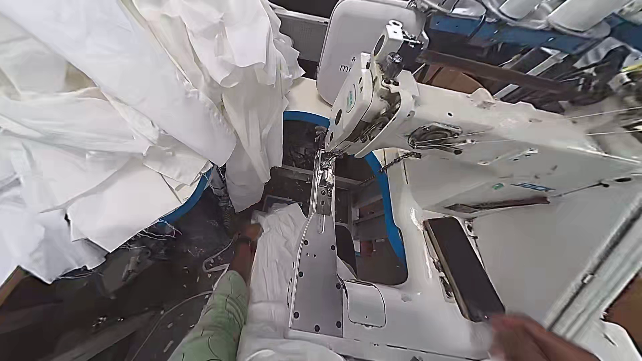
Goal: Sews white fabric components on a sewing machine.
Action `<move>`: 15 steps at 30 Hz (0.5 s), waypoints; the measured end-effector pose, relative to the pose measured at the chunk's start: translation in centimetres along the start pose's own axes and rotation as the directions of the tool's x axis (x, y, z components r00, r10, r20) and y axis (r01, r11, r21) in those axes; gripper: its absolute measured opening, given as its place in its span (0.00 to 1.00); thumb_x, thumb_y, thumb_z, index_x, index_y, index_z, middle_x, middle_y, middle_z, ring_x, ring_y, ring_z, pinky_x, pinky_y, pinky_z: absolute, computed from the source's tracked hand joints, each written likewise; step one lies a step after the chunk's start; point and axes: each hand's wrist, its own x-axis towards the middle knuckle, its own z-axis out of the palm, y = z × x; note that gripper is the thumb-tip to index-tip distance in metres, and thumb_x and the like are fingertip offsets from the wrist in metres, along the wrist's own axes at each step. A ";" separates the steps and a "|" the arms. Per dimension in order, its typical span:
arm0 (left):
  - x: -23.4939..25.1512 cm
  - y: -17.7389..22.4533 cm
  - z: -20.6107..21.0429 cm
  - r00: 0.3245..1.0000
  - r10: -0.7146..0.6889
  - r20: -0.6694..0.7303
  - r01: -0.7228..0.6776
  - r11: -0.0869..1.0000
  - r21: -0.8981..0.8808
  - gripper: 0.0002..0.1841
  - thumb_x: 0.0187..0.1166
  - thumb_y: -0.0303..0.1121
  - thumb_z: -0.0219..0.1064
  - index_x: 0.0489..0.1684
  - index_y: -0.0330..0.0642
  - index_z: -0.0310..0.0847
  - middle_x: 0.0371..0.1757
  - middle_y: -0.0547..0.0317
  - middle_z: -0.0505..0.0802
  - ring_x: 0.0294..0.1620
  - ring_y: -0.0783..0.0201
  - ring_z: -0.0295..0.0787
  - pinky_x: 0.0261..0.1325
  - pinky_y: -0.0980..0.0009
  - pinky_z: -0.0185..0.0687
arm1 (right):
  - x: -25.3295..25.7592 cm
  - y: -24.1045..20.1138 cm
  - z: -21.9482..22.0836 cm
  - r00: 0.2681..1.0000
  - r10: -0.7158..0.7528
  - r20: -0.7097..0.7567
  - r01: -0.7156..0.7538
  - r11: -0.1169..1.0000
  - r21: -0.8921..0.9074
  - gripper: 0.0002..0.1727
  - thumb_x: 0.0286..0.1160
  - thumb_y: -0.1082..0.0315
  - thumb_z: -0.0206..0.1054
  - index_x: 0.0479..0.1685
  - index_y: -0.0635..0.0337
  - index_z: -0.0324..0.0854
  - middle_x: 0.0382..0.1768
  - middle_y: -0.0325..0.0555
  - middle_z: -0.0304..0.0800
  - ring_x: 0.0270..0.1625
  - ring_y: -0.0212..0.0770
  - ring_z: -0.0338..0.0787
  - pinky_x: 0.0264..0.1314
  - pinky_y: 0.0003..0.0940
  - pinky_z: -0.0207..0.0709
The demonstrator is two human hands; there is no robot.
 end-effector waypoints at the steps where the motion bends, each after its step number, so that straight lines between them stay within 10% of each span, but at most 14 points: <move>1: -0.3 5.5 -1.3 0.994 0.101 -0.041 -0.105 0.985 -0.134 0.24 0.89 0.34 0.61 0.74 0.21 0.72 0.71 0.25 0.83 0.75 0.37 0.80 0.81 0.45 0.70 | 6.1 -1.9 1.6 0.998 -0.066 0.019 0.066 0.998 0.001 0.19 0.86 0.62 0.56 0.53 0.73 0.84 0.32 0.50 0.91 0.31 0.40 0.91 0.37 0.43 0.88; 5: -10.6 22.6 -6.5 0.757 0.624 -0.194 -0.643 0.656 -0.394 0.10 0.86 0.29 0.57 0.52 0.34 0.83 0.39 0.51 0.89 0.38 0.64 0.85 0.45 0.63 0.83 | 26.2 -10.7 13.5 0.952 -0.030 0.303 0.048 0.998 -0.052 0.24 0.91 0.64 0.53 0.77 0.72 0.73 0.68 0.70 0.84 0.71 0.61 0.84 0.78 0.58 0.71; 9: -17.0 22.3 -13.1 0.454 0.637 -0.623 -0.866 0.480 -0.141 0.11 0.80 0.27 0.55 0.42 0.31 0.84 0.27 0.66 0.87 0.29 0.80 0.84 0.38 0.76 0.83 | 25.2 -13.8 17.6 0.980 0.039 0.193 -0.082 0.972 0.219 0.24 0.94 0.69 0.49 0.85 0.68 0.65 0.80 0.58 0.76 0.82 0.41 0.75 0.86 0.36 0.64; 12: -15.7 16.3 -13.9 0.538 0.426 -0.727 -0.632 0.775 -0.014 0.16 0.87 0.34 0.55 0.46 0.28 0.84 0.32 0.49 0.89 0.36 0.59 0.88 0.45 0.56 0.82 | 29.8 -12.9 17.2 0.995 0.046 0.093 -0.065 0.975 0.210 0.18 0.92 0.69 0.50 0.70 0.72 0.74 0.61 0.57 0.84 0.62 0.38 0.83 0.68 0.34 0.76; 15: -17.4 10.8 -9.9 0.821 0.294 -0.489 -0.308 0.950 0.055 0.19 0.87 0.33 0.59 0.56 0.19 0.83 0.47 0.24 0.91 0.54 0.29 0.89 0.61 0.32 0.78 | 30.2 -10.3 13.9 0.891 0.147 0.430 0.059 0.900 -0.431 0.22 0.84 0.63 0.64 0.58 0.81 0.81 0.61 0.77 0.84 0.70 0.70 0.83 0.74 0.65 0.70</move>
